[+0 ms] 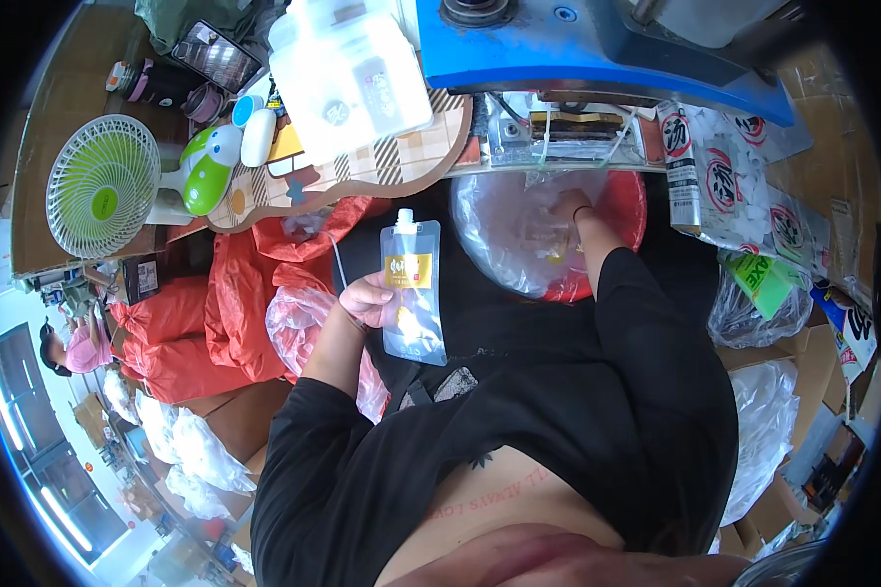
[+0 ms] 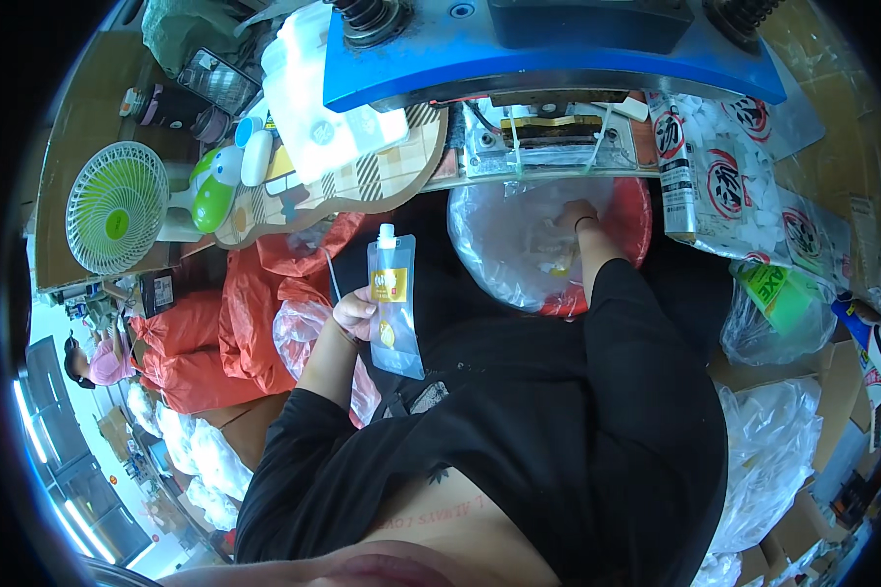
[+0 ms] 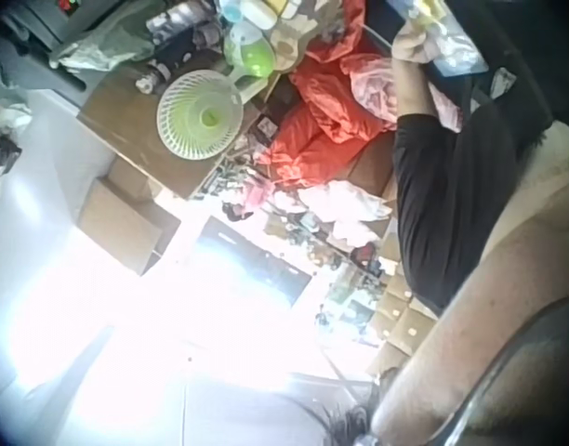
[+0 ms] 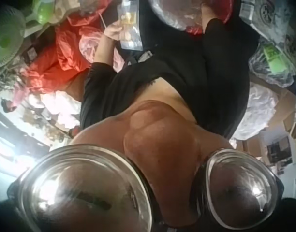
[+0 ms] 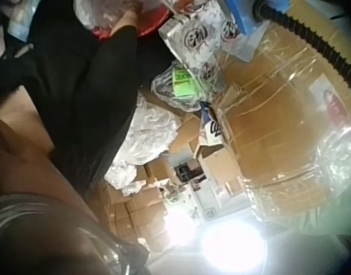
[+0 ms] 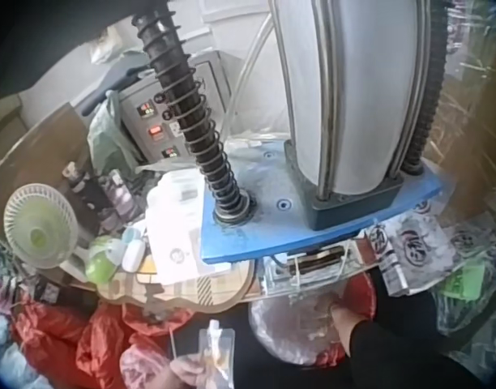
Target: Filling plastic pouches with items and sealing them using a manual heat-sealing machine.
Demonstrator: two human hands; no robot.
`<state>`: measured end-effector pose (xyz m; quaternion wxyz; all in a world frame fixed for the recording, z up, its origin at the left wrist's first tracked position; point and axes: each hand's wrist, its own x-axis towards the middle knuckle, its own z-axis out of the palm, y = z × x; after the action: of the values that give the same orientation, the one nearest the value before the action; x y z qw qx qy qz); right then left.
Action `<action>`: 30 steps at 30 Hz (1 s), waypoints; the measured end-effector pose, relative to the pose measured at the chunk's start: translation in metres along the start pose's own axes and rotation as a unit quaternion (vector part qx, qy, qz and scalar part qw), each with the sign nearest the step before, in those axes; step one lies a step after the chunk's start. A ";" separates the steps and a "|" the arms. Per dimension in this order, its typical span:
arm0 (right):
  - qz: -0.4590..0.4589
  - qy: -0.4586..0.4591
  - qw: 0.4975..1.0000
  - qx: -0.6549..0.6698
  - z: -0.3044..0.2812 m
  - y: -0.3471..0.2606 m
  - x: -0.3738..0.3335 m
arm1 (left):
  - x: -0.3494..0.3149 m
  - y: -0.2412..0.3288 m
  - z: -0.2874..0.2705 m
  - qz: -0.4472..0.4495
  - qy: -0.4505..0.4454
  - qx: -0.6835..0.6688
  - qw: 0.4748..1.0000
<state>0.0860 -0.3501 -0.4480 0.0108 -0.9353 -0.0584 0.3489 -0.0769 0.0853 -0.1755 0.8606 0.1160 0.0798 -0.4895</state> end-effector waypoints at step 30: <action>-0.285 0.445 0.837 0.144 -0.165 0.044 -0.366 | 0.026 -0.025 0.047 0.141 0.131 0.213 0.958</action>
<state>-0.0761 -0.4336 -0.0875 0.2691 -0.9196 -0.2601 -0.1193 -0.0841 0.0383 -0.1396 0.8582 0.3704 0.0687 -0.3488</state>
